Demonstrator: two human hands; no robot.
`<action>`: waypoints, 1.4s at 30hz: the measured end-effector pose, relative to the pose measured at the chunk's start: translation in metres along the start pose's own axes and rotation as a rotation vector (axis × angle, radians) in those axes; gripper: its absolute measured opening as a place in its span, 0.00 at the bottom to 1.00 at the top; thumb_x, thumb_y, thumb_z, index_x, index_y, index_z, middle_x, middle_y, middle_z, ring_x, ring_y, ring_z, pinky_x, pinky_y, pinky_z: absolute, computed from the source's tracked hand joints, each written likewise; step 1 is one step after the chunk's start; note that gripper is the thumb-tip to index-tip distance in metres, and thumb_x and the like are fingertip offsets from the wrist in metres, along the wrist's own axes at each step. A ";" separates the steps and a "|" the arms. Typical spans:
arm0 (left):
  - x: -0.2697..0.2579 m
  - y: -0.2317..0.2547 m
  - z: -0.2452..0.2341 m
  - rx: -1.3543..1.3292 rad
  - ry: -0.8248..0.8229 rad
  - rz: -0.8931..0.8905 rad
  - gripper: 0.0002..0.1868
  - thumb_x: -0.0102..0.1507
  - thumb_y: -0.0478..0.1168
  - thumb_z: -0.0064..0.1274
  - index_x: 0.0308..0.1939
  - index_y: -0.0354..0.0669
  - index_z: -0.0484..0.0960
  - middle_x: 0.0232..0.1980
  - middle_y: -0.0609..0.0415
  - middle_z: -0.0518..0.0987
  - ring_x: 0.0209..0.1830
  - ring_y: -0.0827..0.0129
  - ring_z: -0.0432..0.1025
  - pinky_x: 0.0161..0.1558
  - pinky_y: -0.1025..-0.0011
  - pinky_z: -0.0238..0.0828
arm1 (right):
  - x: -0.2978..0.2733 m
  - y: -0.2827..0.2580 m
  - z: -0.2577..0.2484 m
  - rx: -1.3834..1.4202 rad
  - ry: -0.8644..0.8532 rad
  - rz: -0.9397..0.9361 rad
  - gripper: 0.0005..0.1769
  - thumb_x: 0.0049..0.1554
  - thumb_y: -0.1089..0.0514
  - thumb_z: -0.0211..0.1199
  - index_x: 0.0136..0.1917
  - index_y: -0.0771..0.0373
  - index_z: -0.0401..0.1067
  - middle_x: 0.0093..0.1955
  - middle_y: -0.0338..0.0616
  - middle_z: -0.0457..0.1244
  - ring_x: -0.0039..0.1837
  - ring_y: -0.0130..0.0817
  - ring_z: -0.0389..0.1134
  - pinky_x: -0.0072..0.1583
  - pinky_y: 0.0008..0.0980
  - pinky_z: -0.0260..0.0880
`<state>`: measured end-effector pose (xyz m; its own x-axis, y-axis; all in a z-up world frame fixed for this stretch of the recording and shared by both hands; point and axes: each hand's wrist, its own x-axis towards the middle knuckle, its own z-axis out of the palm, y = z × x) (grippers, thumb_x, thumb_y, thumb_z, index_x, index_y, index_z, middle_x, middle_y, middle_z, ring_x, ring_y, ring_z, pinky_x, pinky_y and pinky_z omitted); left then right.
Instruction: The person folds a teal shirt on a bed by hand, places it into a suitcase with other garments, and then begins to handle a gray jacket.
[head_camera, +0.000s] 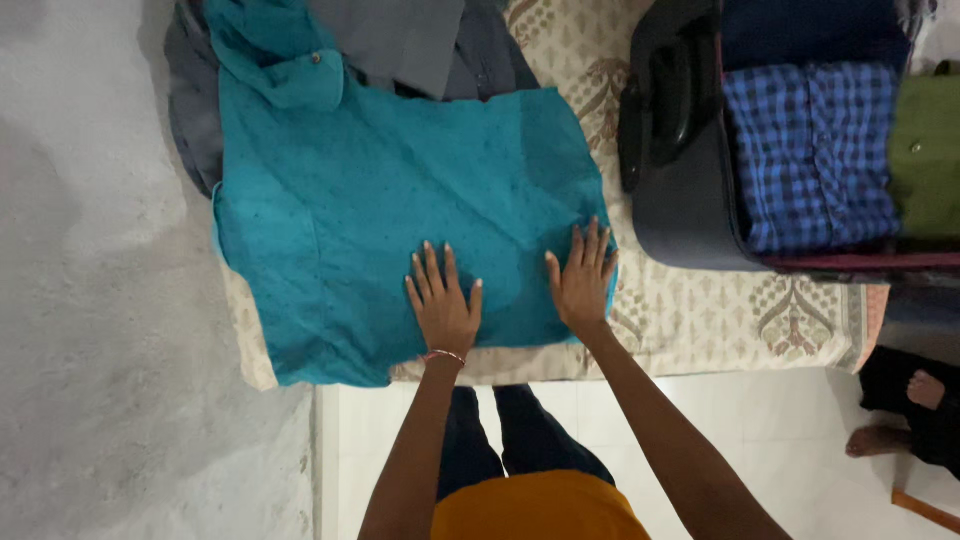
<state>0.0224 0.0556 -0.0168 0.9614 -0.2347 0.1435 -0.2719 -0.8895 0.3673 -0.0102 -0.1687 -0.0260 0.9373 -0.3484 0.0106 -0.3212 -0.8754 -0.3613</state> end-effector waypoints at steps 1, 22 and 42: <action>0.005 0.001 0.001 0.000 0.011 -0.005 0.36 0.70 0.57 0.40 0.78 0.42 0.61 0.82 0.40 0.54 0.82 0.42 0.48 0.76 0.41 0.42 | 0.009 0.001 0.000 -0.002 -0.002 -0.010 0.38 0.69 0.39 0.46 0.80 0.68 0.49 0.86 0.60 0.38 0.85 0.61 0.33 0.78 0.69 0.31; 0.031 0.008 0.004 0.078 -0.068 -0.068 0.33 0.67 0.55 0.42 0.76 0.50 0.65 0.81 0.47 0.58 0.81 0.49 0.50 0.77 0.46 0.40 | 0.260 0.052 0.085 0.392 0.126 0.044 0.15 0.65 0.53 0.60 0.59 0.66 0.71 0.58 0.56 0.66 0.61 0.53 0.68 0.63 0.54 0.66; 0.034 0.008 0.000 0.088 -0.094 -0.063 0.33 0.68 0.54 0.43 0.77 0.50 0.63 0.81 0.46 0.57 0.80 0.48 0.51 0.76 0.44 0.43 | 0.016 -0.049 -0.006 0.165 -0.093 -0.355 0.45 0.62 0.40 0.57 0.77 0.77 0.49 0.80 0.69 0.44 0.82 0.64 0.41 0.77 0.59 0.37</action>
<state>0.0530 0.0403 -0.0093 0.9772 -0.2096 0.0350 -0.2106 -0.9334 0.2905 0.0195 -0.1329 -0.0020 0.9968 0.0047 0.0802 0.0440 -0.8678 -0.4949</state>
